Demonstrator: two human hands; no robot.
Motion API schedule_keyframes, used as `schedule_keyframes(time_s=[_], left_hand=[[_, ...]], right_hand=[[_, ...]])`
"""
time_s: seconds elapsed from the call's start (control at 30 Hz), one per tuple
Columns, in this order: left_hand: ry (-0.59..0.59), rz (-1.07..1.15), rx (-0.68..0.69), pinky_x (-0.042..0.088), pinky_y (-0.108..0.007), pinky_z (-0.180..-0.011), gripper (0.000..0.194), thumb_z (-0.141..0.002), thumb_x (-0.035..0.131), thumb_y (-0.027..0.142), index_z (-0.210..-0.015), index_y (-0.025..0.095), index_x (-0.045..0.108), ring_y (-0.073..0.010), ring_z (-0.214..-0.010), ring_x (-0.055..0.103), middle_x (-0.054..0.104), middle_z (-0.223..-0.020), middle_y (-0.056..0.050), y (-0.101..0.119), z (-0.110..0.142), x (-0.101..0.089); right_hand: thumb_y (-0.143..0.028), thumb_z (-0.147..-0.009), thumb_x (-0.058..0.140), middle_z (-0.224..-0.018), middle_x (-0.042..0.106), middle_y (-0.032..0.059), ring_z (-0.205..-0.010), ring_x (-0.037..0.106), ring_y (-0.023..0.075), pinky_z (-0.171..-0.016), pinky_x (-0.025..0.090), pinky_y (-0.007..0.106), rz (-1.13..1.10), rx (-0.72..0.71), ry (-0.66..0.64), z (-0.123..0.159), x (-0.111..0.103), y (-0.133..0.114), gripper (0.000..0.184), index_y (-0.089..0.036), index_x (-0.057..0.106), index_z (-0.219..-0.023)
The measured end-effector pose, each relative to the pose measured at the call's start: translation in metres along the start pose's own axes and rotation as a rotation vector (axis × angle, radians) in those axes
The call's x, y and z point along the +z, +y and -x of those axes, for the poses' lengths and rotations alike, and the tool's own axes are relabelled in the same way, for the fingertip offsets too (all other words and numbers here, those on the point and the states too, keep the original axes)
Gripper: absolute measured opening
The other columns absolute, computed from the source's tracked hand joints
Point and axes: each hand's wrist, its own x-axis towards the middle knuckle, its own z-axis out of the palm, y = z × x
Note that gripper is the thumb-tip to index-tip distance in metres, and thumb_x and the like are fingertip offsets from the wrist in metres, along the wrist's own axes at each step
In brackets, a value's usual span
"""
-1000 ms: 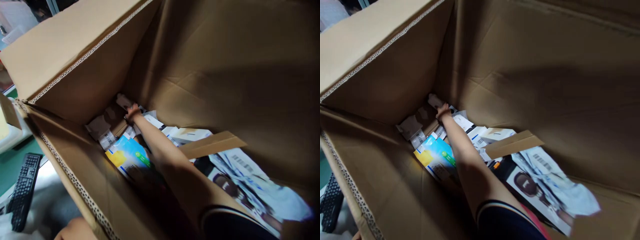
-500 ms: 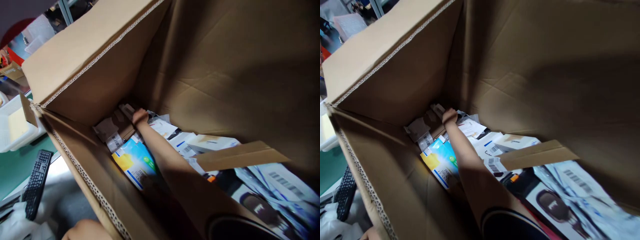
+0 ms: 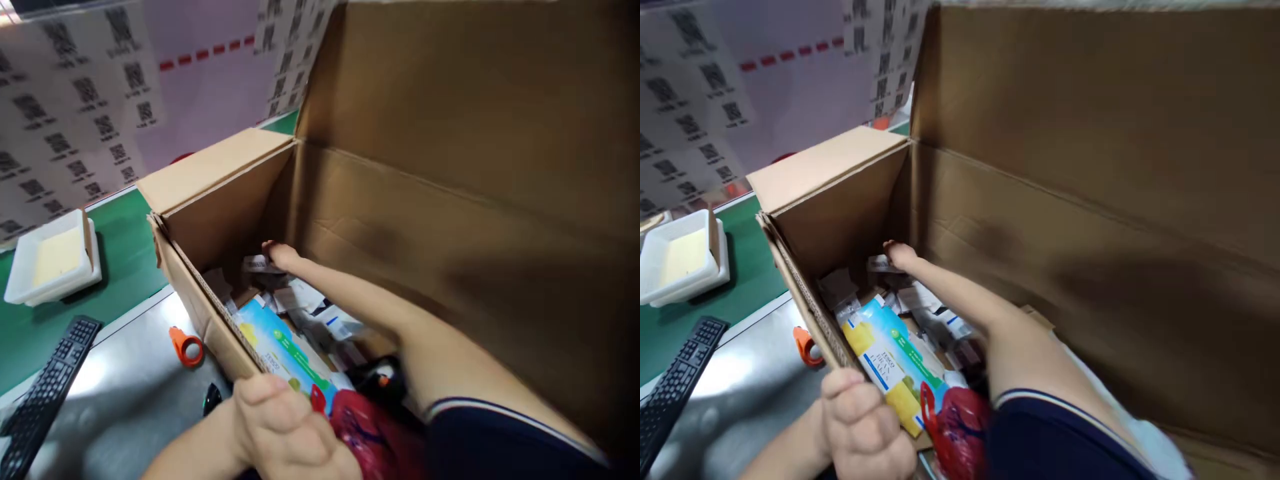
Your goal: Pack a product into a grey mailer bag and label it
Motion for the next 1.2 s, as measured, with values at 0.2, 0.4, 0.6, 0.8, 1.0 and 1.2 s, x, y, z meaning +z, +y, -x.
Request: schedule_keyframes(time_s=[0.2, 0.4, 0.6, 0.8, 1.0, 1.2], left_hand=[[0.394, 0.135, 0.311, 0.049, -0.037, -0.088, 0.021, -0.092, 0.056, 0.041, -0.089, 0.026, 0.069, -0.0185, -0.077, 0.065, 0.070, -0.076, 0.001, -0.027, -0.040, -0.012], [0.671, 0.355, 0.114, 0.052, -0.040, -0.105, 0.046, -0.097, 0.063, 0.032, -0.142, 0.025, 0.055, -0.0229, -0.118, 0.066, 0.070, -0.125, -0.010, -0.021, -0.033, -0.038], [0.661, 0.873, -0.144, 0.058, -0.052, -0.106, 0.129, -0.069, 0.094, 0.061, -0.166, 0.038, 0.012, -0.0333, -0.133, 0.063, 0.041, -0.162, -0.021, -0.020, 0.055, -0.109], [0.492, 0.898, -0.212, 0.060, -0.049, -0.101, 0.086, -0.062, 0.099, 0.055, -0.134, 0.026, 0.059, -0.0313, -0.117, 0.071, 0.070, -0.130, -0.012, -0.001, 0.178, -0.148], [0.411, 0.968, -0.705, 0.061, -0.041, -0.087, 0.085, -0.053, 0.099, 0.061, -0.122, 0.026, 0.064, -0.0273, -0.099, 0.073, 0.073, -0.111, -0.006, 0.024, 0.298, -0.169], [0.339, 1.011, -1.458, 0.054, -0.030, -0.059, 0.074, -0.076, 0.065, 0.083, -0.105, 0.016, 0.072, -0.0221, -0.071, 0.069, 0.074, -0.083, -0.008, 0.029, 0.395, -0.189]], right_hand=[[-0.007, -0.096, 0.053, -0.119, 0.073, 0.0121, -0.111, 0.066, 0.0235, -0.078, 0.058, 0.028, 0.436, -0.560, 0.612, 0.148, -0.130, -0.007, 0.037, -0.019, 0.068, -0.128], [-0.004, -0.099, 0.053, -0.104, 0.075, 0.0048, -0.094, 0.069, 0.0164, -0.089, 0.063, 0.028, 0.740, -0.847, 1.161, 0.353, -0.182, -0.087, 0.033, -0.020, 0.072, -0.122], [-0.007, -0.091, 0.074, -0.105, 0.076, 0.0047, -0.106, 0.073, 0.0195, -0.111, 0.062, 0.034, 0.785, -1.051, 1.259, 0.474, -0.107, -0.168, 0.017, -0.014, 0.078, -0.106], [-0.009, -0.086, 0.081, -0.096, 0.076, 0.0007, -0.106, 0.074, 0.0179, -0.117, 0.060, 0.037, 0.529, -1.136, 1.304, 0.500, -0.013, -0.223, 0.017, -0.020, 0.081, -0.099], [-0.006, -0.089, 0.075, -0.096, 0.076, 0.0020, -0.109, 0.074, 0.0190, -0.115, 0.061, 0.037, 0.284, -1.166, 1.332, 0.493, 0.072, -0.288, 0.017, -0.018, 0.080, -0.099], [-0.023, -0.093, 0.074, -0.148, 0.063, 0.0116, -0.140, 0.059, 0.0290, -0.117, 0.057, 0.048, -0.476, -0.773, 0.899, 0.432, 0.189, -0.326, 0.052, -0.028, 0.065, -0.144]])
